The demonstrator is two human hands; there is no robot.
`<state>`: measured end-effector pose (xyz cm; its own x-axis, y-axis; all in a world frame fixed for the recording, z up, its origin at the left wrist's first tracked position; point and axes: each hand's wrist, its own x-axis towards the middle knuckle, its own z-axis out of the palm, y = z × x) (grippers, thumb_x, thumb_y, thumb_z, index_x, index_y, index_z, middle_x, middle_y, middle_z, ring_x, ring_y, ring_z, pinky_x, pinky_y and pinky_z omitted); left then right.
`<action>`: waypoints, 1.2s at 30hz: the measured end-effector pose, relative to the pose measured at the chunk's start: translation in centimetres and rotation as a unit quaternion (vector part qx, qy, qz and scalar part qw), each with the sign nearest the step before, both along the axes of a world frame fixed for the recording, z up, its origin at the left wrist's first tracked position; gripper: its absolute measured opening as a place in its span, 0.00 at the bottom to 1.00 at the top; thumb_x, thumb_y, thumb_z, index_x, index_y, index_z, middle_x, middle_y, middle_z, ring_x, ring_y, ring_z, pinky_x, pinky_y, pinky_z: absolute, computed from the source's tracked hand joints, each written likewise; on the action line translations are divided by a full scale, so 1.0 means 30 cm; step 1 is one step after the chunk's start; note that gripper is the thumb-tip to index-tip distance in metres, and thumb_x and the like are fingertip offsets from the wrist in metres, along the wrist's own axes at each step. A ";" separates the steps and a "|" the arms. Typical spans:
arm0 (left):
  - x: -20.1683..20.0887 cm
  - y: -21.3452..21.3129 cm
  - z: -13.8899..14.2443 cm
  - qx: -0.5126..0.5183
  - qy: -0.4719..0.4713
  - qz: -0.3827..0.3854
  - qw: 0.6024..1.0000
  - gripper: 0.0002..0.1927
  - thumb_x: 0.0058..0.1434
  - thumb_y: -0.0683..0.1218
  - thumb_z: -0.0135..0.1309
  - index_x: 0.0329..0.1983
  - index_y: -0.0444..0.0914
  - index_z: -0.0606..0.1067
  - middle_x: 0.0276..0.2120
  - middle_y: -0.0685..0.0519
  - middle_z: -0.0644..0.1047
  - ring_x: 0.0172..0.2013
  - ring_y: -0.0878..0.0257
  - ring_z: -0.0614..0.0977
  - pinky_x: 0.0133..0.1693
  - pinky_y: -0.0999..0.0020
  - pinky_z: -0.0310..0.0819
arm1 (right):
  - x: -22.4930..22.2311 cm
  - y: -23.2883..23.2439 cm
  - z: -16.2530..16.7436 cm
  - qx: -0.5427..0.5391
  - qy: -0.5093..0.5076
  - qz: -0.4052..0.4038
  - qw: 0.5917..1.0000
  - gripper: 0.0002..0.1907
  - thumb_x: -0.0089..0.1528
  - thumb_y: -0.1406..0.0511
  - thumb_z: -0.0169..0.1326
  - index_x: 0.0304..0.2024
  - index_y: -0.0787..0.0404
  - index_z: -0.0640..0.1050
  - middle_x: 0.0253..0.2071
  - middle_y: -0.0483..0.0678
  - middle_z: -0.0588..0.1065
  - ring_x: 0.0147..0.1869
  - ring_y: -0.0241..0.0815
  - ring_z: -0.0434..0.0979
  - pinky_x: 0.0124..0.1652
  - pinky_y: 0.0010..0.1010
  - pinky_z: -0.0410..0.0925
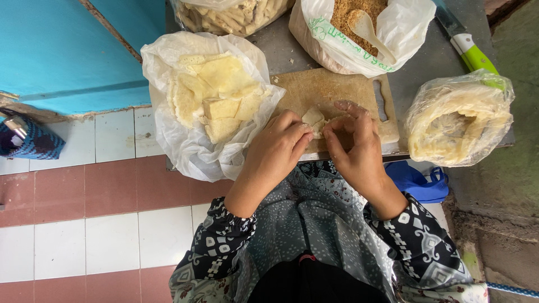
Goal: The person sits on the floor at a low table and folds square dough pieces around pinches of brown filling taken from a bag, pressing the edges closed by hand and placing the wrapped pieces into a plastic-lined bag. They use a spoon to scoop filling from the bag onto a dough square.
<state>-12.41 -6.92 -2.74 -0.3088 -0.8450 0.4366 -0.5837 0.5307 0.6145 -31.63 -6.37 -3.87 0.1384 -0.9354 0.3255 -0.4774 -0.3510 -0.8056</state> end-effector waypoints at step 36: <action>0.012 -0.156 -0.031 0.110 -0.149 -0.044 0.982 0.10 0.62 0.47 0.57 0.35 0.34 0.78 0.35 0.43 0.79 0.42 0.44 0.80 0.44 0.51 0.72 | -0.017 -0.029 -0.038 0.010 -0.020 0.122 0.992 0.24 0.65 0.76 0.57 0.62 0.65 0.66 0.46 0.50 0.77 0.48 0.39 0.81 0.46 0.27 0.75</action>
